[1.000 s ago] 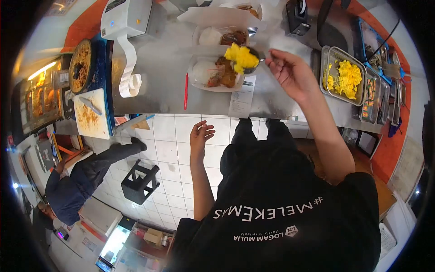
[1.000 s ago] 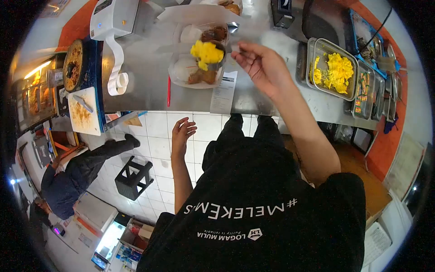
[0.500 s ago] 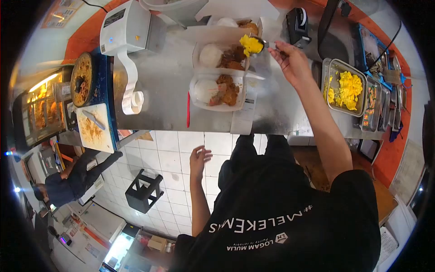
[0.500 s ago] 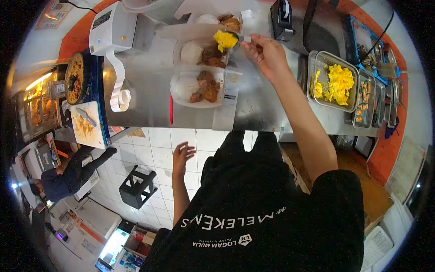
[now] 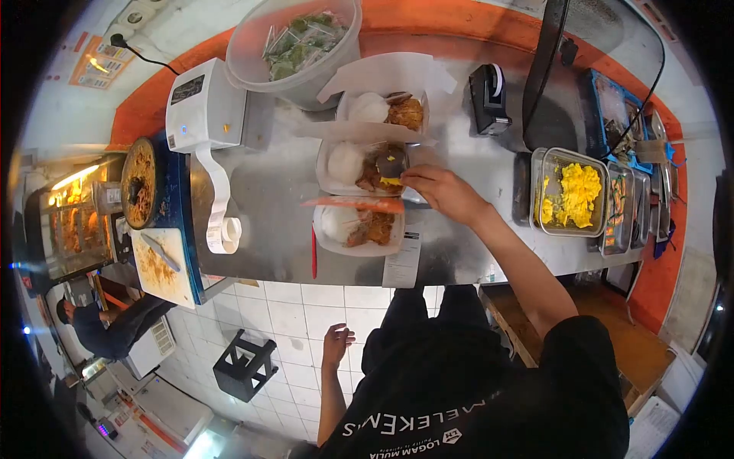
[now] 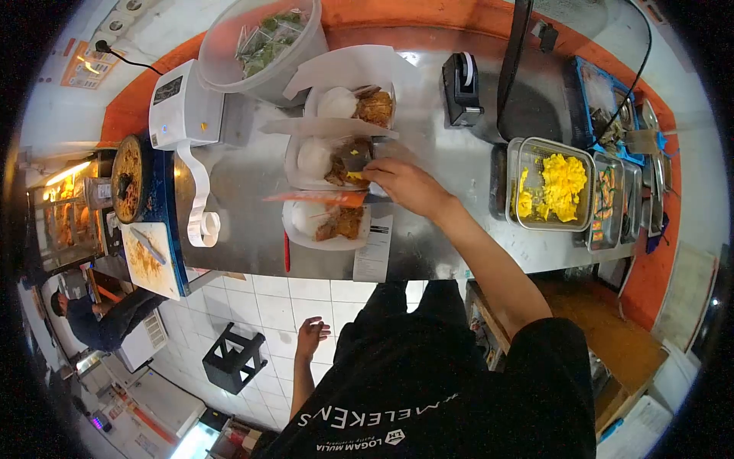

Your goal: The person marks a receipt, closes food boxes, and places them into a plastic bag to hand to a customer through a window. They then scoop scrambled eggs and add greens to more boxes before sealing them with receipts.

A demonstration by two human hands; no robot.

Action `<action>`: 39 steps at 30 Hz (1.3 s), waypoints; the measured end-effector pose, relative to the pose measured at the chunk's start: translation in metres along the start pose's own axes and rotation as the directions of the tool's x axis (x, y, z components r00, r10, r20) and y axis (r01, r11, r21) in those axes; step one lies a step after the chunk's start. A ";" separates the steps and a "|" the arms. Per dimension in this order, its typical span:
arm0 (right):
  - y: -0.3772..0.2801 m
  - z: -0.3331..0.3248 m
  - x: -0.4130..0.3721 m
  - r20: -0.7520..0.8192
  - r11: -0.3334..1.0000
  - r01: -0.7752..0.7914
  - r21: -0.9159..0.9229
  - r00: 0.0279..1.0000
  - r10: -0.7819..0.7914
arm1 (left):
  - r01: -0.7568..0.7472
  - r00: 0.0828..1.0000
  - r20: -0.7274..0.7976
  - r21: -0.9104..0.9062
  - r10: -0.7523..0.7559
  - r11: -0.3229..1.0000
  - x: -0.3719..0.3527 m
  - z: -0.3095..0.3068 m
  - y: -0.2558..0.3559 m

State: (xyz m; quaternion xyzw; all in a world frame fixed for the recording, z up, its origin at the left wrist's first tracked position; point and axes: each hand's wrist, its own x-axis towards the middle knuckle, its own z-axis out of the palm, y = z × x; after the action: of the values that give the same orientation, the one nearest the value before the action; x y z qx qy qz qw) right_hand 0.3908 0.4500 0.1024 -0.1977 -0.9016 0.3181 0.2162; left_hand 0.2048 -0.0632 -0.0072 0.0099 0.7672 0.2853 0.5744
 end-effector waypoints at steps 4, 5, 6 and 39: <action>-0.014 -0.016 -0.008 -0.200 0.943 -0.090 0.320 0.966 0.160 | -0.056 0.995 0.087 0.077 0.049 0.995 -0.004 -0.001 0.037; -0.017 -0.016 -0.013 -0.219 0.871 -0.168 0.462 0.930 0.296 | -0.080 0.984 0.166 0.123 0.059 0.989 -0.002 0.000 0.045; -0.021 -0.017 -0.020 -0.218 0.771 -0.227 0.595 0.878 0.427 | -0.109 0.967 0.245 0.167 0.066 0.980 0.000 0.003 0.054; 0.049 -0.154 -0.302 -0.503 0.621 -0.633 0.462 0.390 0.771 | -0.737 0.601 0.412 -0.048 0.685 0.675 -0.025 0.482 0.286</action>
State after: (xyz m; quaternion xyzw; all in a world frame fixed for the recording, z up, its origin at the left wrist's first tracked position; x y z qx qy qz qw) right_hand 0.7310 0.4112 0.0992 -0.6375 -0.5551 0.3731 0.3825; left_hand 0.5515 0.3734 0.0574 0.4086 0.5827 0.4327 0.5535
